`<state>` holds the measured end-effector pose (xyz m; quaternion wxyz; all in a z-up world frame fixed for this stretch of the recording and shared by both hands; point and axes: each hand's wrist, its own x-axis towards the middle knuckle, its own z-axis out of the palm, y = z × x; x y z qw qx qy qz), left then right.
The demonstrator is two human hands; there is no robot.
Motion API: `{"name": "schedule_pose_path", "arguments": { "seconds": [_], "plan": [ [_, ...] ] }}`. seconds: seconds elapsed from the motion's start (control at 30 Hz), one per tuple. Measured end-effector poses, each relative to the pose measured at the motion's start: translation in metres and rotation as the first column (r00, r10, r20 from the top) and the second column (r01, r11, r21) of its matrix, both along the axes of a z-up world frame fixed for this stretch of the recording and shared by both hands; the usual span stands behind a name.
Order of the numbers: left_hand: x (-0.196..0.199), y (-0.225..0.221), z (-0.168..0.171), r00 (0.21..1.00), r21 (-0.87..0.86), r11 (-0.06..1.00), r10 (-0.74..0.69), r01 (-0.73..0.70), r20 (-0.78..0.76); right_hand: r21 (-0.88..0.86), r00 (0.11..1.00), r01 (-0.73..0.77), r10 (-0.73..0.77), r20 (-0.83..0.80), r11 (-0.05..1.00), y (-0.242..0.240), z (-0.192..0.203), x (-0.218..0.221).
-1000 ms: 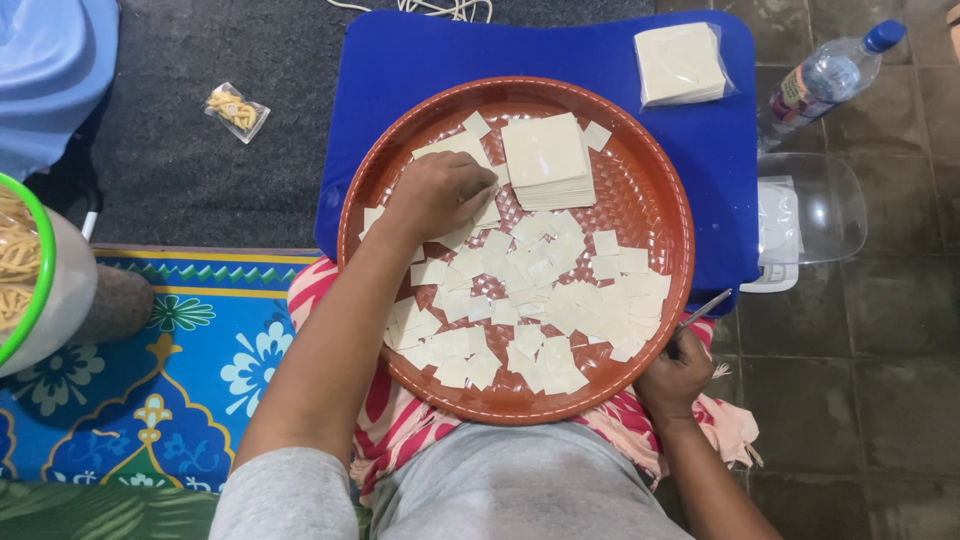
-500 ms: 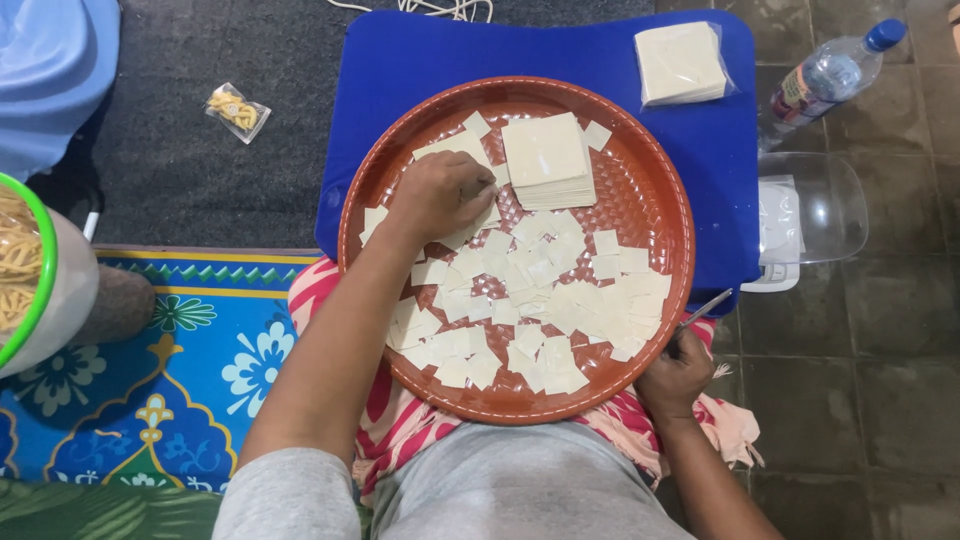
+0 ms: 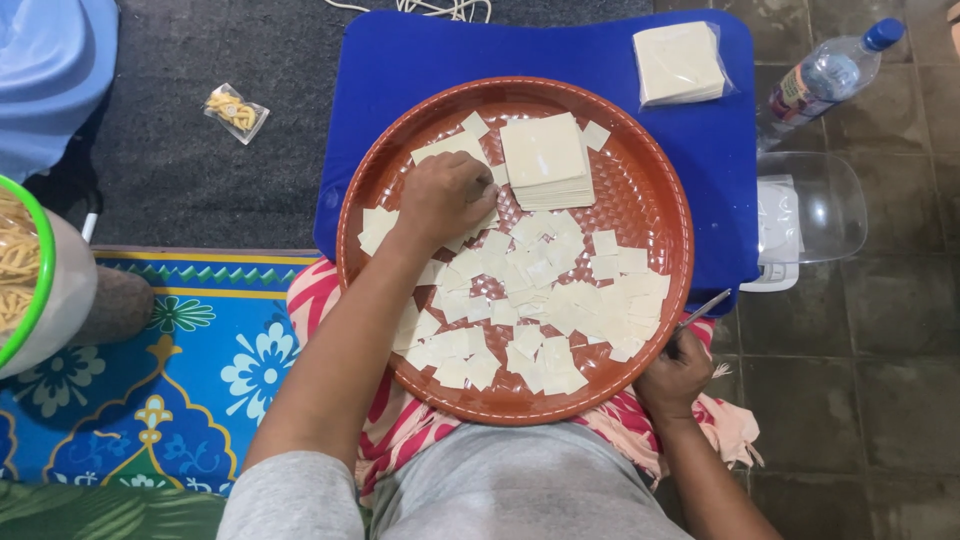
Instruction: The person is using scissors to cut square-shaped dough wrappers into smaller pieces on a tray.
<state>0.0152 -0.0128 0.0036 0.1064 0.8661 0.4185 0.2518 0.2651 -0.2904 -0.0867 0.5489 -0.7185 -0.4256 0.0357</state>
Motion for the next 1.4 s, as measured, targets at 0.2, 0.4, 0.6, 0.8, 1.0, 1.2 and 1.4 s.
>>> {"name": "schedule_pose_path", "arguments": {
  "seconds": [0.2,0.4,0.6,0.8,1.0,1.2,1.4],
  "plan": [
    [0.002,-0.002,-0.007,0.989,-0.041,0.998,0.058,-0.052,0.136,-0.004,0.999,0.023,-0.023,0.024,1.0,0.001,0.002,-0.003],
    [-0.005,-0.016,0.011,0.885,-0.228,0.971,0.172,-0.078,0.432,-0.004,0.999,0.042,-0.042,0.024,0.999,0.0,-0.013,0.004],
    [-0.02,-0.039,0.04,0.622,-0.394,0.918,0.286,0.04,0.729,0.089,0.981,0.102,-0.086,-0.171,0.991,-0.006,0.01,-0.008],
    [-0.025,-0.099,0.067,0.344,-0.498,0.808,0.392,0.315,0.853,0.038,0.932,0.266,-0.247,-0.266,0.963,-0.007,0.059,-0.006],
    [-0.025,-0.15,0.097,0.191,-0.454,0.66,0.433,0.599,0.881,0.016,0.911,0.071,-0.058,-0.408,0.997,-0.014,0.131,-0.003],
    [-0.021,-0.165,0.091,0.325,-0.392,0.734,0.242,0.554,0.914,0.088,0.639,-0.501,0.437,-0.633,0.861,0.021,0.152,-0.057],
    [-0.028,-0.174,0.101,0.383,-0.497,0.686,0.329,0.531,0.863,0.073,0.705,-0.443,0.398,-0.587,0.893,0.022,0.147,-0.067]
  ]
}}
